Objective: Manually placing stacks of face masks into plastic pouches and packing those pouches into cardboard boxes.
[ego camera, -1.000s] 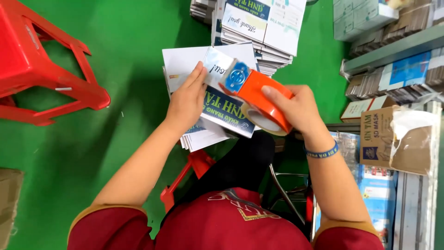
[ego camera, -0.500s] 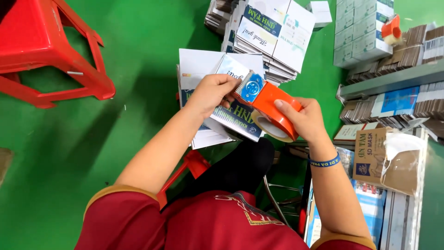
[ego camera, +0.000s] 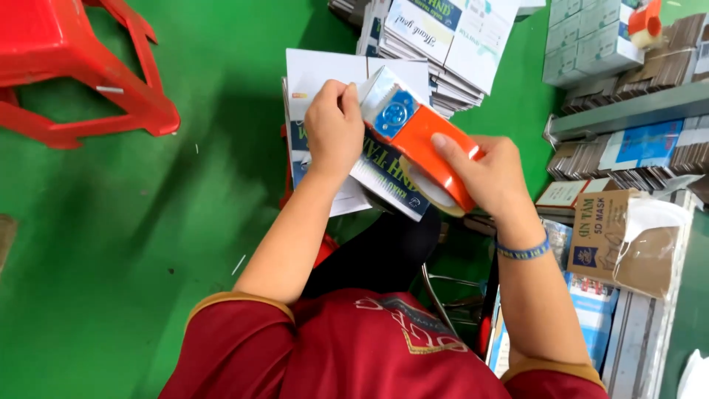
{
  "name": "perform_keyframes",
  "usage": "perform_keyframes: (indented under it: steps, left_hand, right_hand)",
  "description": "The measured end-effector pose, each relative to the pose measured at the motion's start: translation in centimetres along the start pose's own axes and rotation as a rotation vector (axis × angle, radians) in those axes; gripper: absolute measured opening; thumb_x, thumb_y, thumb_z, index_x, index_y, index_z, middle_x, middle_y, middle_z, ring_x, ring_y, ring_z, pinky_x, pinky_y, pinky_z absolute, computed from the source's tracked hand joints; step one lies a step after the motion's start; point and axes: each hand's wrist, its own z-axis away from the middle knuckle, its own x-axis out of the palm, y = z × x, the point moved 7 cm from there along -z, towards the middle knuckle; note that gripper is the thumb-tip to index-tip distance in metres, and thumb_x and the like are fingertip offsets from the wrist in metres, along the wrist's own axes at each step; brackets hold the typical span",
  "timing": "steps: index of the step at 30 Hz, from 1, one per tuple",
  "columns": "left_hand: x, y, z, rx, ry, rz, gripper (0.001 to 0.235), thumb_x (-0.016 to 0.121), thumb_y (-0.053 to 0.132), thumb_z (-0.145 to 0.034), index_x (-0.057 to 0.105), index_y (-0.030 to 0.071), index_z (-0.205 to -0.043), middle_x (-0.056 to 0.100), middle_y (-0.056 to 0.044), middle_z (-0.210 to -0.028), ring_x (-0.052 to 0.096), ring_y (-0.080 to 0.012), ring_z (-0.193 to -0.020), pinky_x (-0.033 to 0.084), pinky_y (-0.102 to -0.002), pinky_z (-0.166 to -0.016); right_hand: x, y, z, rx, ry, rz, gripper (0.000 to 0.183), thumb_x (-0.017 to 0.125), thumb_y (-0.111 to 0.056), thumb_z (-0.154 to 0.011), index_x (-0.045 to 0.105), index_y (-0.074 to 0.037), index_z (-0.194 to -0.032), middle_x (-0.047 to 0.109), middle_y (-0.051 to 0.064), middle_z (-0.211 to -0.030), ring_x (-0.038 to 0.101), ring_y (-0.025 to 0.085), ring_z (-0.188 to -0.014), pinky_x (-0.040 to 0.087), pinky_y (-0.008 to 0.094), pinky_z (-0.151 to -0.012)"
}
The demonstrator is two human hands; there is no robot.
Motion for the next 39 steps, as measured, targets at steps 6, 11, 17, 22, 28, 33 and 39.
perform_keyframes:
  steps: [6,11,17,22,28,33,39]
  left_hand:
    - [0.7,-1.8,-1.1,-0.036,-0.012,0.041,0.022,0.065,0.018,-0.099,0.063,0.001,-0.085,0.066,-0.013,-0.070,0.064,-0.0298,-0.063,0.050,-0.042,-0.063]
    - [1.1,-2.9,-2.2,-0.091,-0.048,0.055,0.023,0.067,0.019,-0.097,0.064,0.000,-0.083,0.067,-0.010,-0.068,0.063,-0.0239,-0.061,0.050,-0.038,-0.063]
    - [0.9,-6.4,-2.5,-0.168,-0.169,-0.043,0.025,0.072,0.022,-0.091,0.070,0.000,-0.080,0.072,-0.012,-0.071,0.069,-0.0255,-0.067,0.053,-0.037,-0.069]
    - [1.7,-9.1,-2.0,-0.170,-0.334,-0.116,0.026,0.074,0.026,-0.090,0.073,0.001,-0.084,0.074,-0.014,-0.077,0.072,-0.0283,-0.073,0.055,-0.038,-0.073]
    - [-0.3,-6.4,-1.7,-0.097,-0.495,-0.408,0.057,0.073,0.029,-0.095,0.044,0.002,-0.136,0.071,-0.021,-0.103,0.069,-0.0383,-0.095,0.054,-0.045,-0.081]
    - [0.0,-0.9,-0.2,0.186,-0.558,-0.283,0.069,0.053,0.024,-0.109,0.014,0.011,-0.164,0.053,-0.021,-0.152,0.056,-0.0357,-0.138,0.033,-0.056,-0.109]
    - [1.4,0.5,0.9,0.282,-0.717,-0.342,0.072,0.029,0.052,-0.113,-0.001,0.011,-0.164,0.058,0.001,-0.154,0.018,-0.0436,-0.158,-0.006,-0.065,-0.120]
  right_hand:
    - [-1.1,0.8,0.7,0.016,0.013,0.149,0.051,0.069,-0.046,-0.095,0.077,0.004,-0.102,0.074,0.013,-0.078,0.068,0.015,-0.070,0.053,0.034,-0.065]
    - [-0.8,0.4,-0.2,0.126,0.031,0.246,0.058,0.069,-0.052,-0.096,0.076,0.006,-0.090,0.070,0.018,-0.070,0.064,0.022,-0.063,0.052,0.037,-0.061]
    - [0.0,-1.0,-1.4,0.105,-0.033,0.394,0.068,0.065,-0.061,-0.092,0.075,0.005,-0.083,0.067,0.022,-0.064,0.066,0.032,-0.057,0.052,0.042,-0.059]
    - [0.8,-1.4,-2.0,0.133,-0.055,0.451,0.074,0.064,-0.065,-0.091,0.072,0.007,-0.074,0.064,0.024,-0.061,0.065,0.036,-0.055,0.051,0.046,-0.057]
    - [1.2,-1.4,-1.9,0.091,-0.025,0.451,0.077,0.065,-0.066,-0.089,0.070,0.008,-0.070,0.062,0.026,-0.060,0.063,0.039,-0.054,0.051,0.047,-0.057]
    - [1.6,-1.9,-2.1,0.054,-0.040,0.470,0.081,0.067,-0.069,-0.087,0.069,0.010,-0.066,0.061,0.028,-0.058,0.062,0.041,-0.054,0.051,0.049,-0.058]
    - [0.0,-1.9,-1.1,0.082,-0.129,0.408,0.076,0.068,-0.066,-0.086,0.072,0.008,-0.071,0.062,0.023,-0.057,0.065,0.037,-0.050,0.053,0.046,-0.054]
